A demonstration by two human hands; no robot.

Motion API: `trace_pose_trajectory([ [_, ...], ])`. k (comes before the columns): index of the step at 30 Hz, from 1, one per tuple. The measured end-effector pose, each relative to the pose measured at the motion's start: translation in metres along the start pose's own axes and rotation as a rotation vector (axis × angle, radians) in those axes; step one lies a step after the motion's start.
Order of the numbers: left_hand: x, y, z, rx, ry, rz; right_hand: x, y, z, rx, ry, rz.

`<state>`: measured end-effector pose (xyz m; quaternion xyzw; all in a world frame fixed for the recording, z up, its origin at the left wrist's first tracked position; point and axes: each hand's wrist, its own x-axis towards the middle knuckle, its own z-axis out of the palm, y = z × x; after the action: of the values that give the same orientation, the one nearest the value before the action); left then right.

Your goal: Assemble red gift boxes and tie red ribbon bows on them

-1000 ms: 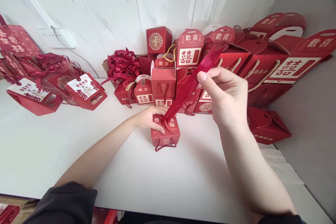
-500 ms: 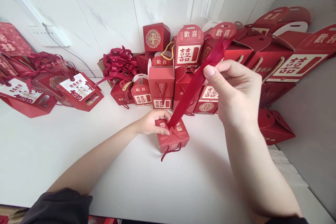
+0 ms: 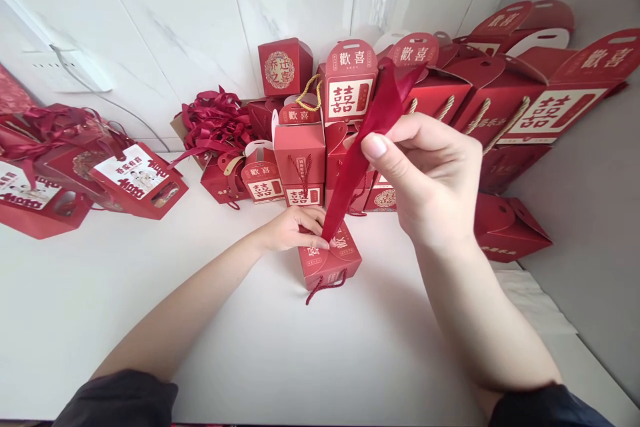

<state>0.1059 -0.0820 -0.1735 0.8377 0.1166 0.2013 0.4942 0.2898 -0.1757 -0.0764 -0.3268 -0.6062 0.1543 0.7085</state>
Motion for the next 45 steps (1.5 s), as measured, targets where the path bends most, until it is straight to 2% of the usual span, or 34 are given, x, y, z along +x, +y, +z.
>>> trace_pose_trajectory([
  [6, 0.003, 0.000, 0.008, -0.026, -0.005, 0.064, -0.003, -0.005, -0.001, -0.023, -0.005, 0.015],
  [11, 0.003, -0.003, 0.008, -0.038, -0.021, 0.015, -0.001, 0.003, -0.002, -0.033, 0.021, 0.078],
  [13, 0.002, -0.004, 0.008, -0.050, -0.016, 0.005, 0.001, 0.010, -0.002, -0.017, -0.013, 0.108],
  [15, 0.002, -0.005, 0.008, -0.074, -0.004, 0.003, 0.002, 0.016, -0.003, -0.002, -0.150, 0.131],
  [19, 0.001, -0.006, 0.010, -0.140, 0.003, -0.036, -0.007, 0.026, -0.017, -0.098, -0.538, 0.257],
  [23, 0.000, -0.007, 0.009, -0.198, -0.008, -0.084, -0.032, 0.037, -0.037, -0.367, -0.727, 0.400],
  [26, 0.000, -0.008, 0.008, -0.189, -0.007, -0.082, -0.050, 0.046, -0.041, -0.409, -0.773, 0.342],
  [29, -0.001, -0.010, 0.009, -0.166, 0.022, -0.088, -0.060, 0.054, -0.033, -0.322, -0.745, 0.297],
  [34, -0.003, -0.015, 0.011, -0.180, 0.071, -0.103, -0.067, 0.062, -0.010, -0.112, -0.640, 0.358],
  [37, -0.003, -0.014, 0.012, -0.195, 0.083, -0.105, -0.074, 0.068, -0.001, -0.059, -0.490, 0.385],
  [39, -0.002, -0.011, 0.012, -0.198, 0.054, -0.115, -0.077, 0.073, 0.001, -0.013, -0.364, 0.462],
  [42, -0.001, -0.007, 0.010, -0.174, 0.021, -0.128, -0.074, 0.079, -0.004, 0.123, -0.188, 0.616],
  [45, 0.000, -0.005, 0.008, -0.125, 0.026, -0.113, -0.061, 0.078, -0.015, 0.208, -0.050, 0.694],
])
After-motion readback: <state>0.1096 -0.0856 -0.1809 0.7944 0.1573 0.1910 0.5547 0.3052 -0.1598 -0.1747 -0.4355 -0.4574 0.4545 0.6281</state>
